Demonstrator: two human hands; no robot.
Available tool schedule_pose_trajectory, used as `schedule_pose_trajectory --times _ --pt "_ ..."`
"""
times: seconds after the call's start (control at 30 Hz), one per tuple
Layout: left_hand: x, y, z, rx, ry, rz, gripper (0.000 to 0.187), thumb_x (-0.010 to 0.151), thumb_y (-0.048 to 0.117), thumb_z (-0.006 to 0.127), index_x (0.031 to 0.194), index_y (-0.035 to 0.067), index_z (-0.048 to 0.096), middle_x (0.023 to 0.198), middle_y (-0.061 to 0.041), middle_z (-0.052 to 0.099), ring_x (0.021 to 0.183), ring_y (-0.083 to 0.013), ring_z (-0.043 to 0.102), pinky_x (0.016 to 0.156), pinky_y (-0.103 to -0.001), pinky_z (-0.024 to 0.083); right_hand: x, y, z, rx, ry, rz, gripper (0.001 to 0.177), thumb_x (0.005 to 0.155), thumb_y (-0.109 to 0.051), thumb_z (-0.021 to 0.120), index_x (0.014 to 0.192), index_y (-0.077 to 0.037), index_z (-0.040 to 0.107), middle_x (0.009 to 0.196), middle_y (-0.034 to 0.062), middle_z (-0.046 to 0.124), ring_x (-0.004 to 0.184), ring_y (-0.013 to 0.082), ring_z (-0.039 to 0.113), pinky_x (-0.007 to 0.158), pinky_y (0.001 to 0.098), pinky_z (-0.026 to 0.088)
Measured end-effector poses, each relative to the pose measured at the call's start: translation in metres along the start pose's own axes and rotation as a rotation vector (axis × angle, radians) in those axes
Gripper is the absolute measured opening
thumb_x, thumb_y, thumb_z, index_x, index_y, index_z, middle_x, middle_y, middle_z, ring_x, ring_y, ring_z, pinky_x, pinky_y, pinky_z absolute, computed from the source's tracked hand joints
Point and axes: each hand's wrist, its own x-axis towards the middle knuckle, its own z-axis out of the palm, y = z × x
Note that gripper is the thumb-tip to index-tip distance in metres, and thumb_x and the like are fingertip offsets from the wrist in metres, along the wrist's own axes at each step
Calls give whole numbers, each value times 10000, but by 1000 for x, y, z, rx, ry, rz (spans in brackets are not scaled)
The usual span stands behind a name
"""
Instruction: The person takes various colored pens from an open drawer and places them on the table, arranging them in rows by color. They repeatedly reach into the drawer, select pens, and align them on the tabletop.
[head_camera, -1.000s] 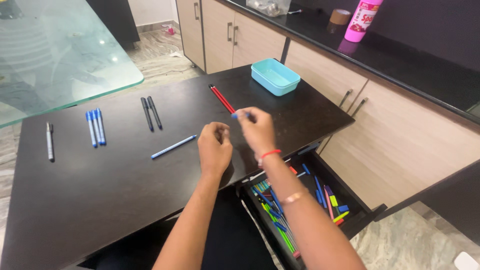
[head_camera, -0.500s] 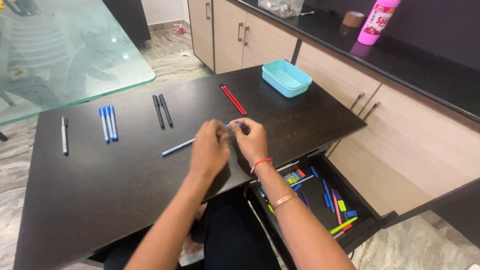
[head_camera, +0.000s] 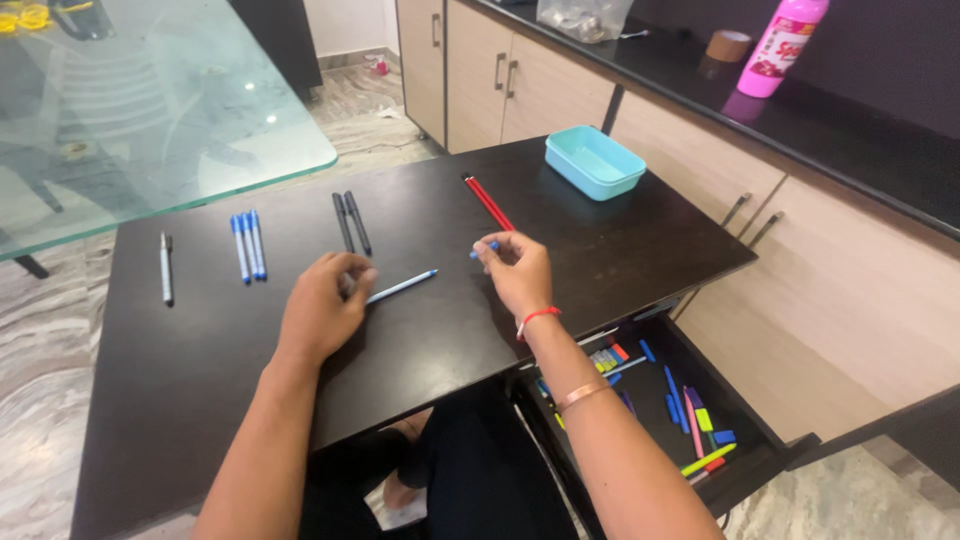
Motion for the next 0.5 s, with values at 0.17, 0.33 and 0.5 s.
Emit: schedule_pose_trajectory --times 0.17,0.33,0.5 --pt "-4 4 2 100 -91 114 208 782 264 834 876 85 786 903 -96 713 813 -295 656 751 -414 514 5 -9 19 56 25 157 281 832 -184 814 1035 -50 673 863 42 762 661 98 673 580 258 504" --pt "0 -2 4 -10 -60 27 142 830 178 797 914 64 794 876 -103 702 780 -264 653 741 -392 526 0 -11 36 16 75 101 219 894 -209 787 993 -28 712 847 46 763 636 100 671 614 247 515" --pt "2 -9 4 -61 -22 -87 129 856 147 783 935 45 783 854 -84 703 744 -221 626 708 -373 514 -7 -13 38 45 98 31 179 933 -209 732 978 -36 725 846 23 774 604 89 654 596 255 508"
